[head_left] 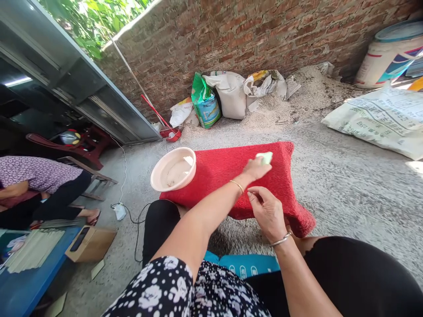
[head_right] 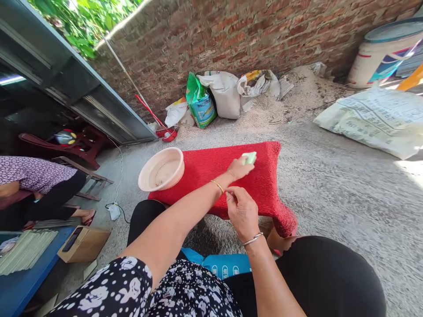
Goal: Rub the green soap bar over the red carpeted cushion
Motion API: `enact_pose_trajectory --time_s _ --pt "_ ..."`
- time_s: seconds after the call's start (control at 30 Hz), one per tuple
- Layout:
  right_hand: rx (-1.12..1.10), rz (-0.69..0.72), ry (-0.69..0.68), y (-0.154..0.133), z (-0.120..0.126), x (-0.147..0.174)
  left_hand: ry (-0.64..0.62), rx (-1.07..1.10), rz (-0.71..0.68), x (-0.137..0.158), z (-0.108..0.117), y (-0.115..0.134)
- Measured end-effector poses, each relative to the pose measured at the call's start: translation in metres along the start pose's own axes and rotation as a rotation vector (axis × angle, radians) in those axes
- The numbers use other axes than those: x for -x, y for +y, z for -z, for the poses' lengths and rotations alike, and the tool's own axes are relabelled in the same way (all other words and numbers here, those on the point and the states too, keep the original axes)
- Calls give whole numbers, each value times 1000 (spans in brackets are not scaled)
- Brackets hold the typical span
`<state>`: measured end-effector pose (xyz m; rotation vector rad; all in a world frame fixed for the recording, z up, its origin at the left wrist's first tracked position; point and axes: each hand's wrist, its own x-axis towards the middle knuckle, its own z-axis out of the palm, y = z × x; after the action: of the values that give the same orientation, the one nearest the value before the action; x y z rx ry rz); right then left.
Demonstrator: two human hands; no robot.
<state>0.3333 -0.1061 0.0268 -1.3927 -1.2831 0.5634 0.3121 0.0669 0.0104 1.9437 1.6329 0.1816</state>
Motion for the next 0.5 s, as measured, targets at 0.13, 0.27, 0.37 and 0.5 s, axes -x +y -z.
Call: enact_pose_trajectory --time_s 0.13,0.27,0.37,0.5 --pt "42 42 -14 -7 2 7 260 -17 315 -5 63 -55" --pt "82 103 -75 -16 1 12 371 -80 533 -10 106 -99" --pt "103 120 -102 -18 -1 14 367 -94 581 -22 97 -91" --pt "127 123 -109 -16 -2 13 282 -86 433 -37 40 -28"
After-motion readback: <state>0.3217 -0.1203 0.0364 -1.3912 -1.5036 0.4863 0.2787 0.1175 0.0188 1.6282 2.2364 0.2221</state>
